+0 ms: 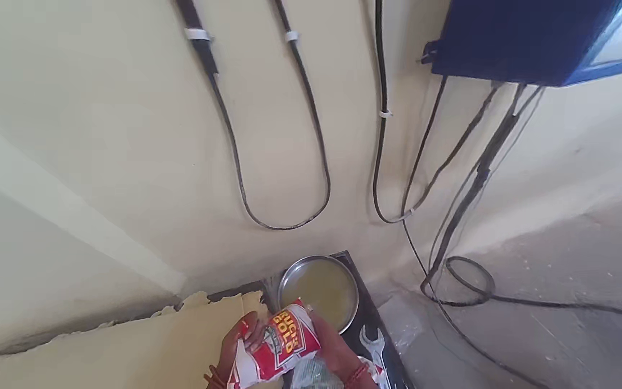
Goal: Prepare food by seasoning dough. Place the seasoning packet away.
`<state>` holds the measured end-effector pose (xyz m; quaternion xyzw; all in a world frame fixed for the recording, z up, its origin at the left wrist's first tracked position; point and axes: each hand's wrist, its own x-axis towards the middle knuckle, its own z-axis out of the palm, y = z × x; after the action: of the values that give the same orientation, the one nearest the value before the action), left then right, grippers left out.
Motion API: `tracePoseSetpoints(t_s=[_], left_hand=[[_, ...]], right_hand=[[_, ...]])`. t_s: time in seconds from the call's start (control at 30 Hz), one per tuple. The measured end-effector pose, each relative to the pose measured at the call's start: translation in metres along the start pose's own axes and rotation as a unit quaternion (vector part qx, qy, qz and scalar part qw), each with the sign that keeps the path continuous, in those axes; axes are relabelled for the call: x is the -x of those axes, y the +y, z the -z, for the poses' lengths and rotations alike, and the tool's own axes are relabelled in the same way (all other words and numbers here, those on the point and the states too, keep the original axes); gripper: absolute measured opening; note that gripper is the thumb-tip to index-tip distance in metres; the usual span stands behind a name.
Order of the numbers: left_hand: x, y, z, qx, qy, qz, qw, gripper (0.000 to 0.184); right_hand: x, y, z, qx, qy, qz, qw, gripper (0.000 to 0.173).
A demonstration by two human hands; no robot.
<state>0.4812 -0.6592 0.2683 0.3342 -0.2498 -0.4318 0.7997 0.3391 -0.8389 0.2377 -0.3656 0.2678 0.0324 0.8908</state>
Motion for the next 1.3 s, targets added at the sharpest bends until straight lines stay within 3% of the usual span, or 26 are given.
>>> tracePoseSetpoints(t_s=[0.1,0.27,0.37,0.47,0.57,0.67,0.73,0.8,0.9,1.0,1.07,1.1,1.17,1.23,1.3], left_hand=[[0.006,-0.009,0.003,-0.026,0.010,-0.044,0.999,0.032],[0.018,-0.025,-0.011,-0.138,0.174,-0.151,0.963,0.037],[0.025,-0.031,-0.022,-0.094,0.239,-0.172,0.951,0.038],[0.037,-0.036,-0.026,0.025,0.262,-0.187,0.947,0.035],[0.053,-0.037,-0.036,0.064,0.264,-0.201,0.941,0.032],[0.076,-0.025,-0.043,0.128,0.252,-0.231,0.931,0.032],[0.102,-0.011,-0.047,0.200,0.248,-0.238,0.918,0.036],[0.144,0.003,-0.048,0.215,0.250,-0.260,0.908,0.033],[0.241,0.020,-0.046,0.175,0.292,-0.326,0.882,0.042],[0.378,0.024,-0.027,0.083,0.405,-0.371,0.831,0.063],[0.491,0.014,-0.004,-0.030,0.518,-0.360,0.775,0.063],[0.553,0.001,0.007,-0.124,0.587,-0.324,0.731,0.056],[0.678,-0.026,0.011,-0.352,0.693,-0.115,0.619,0.045],[0.785,-0.058,-0.006,-0.475,0.688,0.134,0.532,0.045],[0.865,-0.101,-0.024,-0.488,0.673,0.249,0.496,0.045]], right_hand=[[-0.011,-0.005,-0.009,0.009,0.036,-0.005,0.999,0.046],[-0.013,-0.016,-0.023,0.106,0.175,0.117,0.972,0.023],[-0.010,-0.018,-0.029,0.248,0.209,0.198,0.925,0.025],[0.009,-0.031,-0.047,0.384,0.220,0.266,0.856,0.032],[0.050,-0.045,-0.087,0.495,0.225,0.378,0.750,0.032],[0.084,-0.040,-0.138,0.569,0.190,0.581,0.551,0.027],[0.105,-0.027,-0.170,0.594,0.148,0.666,0.427,0.029],[0.126,-0.005,-0.198,0.595,0.095,0.701,0.382,0.033],[0.160,0.033,-0.230,0.594,-0.002,0.683,0.426,0.035],[0.188,0.091,-0.256,0.583,-0.131,0.596,0.536,0.035],[0.196,0.148,-0.270,0.553,-0.222,0.519,0.613,0.029],[0.198,0.182,-0.275,0.538,-0.261,0.473,0.647,0.027],[0.195,0.260,-0.279,0.515,-0.304,0.372,0.710,0.018],[0.187,0.345,-0.269,0.519,-0.303,0.270,0.752,0.015],[0.174,0.436,-0.248,0.536,-0.267,0.191,0.778,0.016]])
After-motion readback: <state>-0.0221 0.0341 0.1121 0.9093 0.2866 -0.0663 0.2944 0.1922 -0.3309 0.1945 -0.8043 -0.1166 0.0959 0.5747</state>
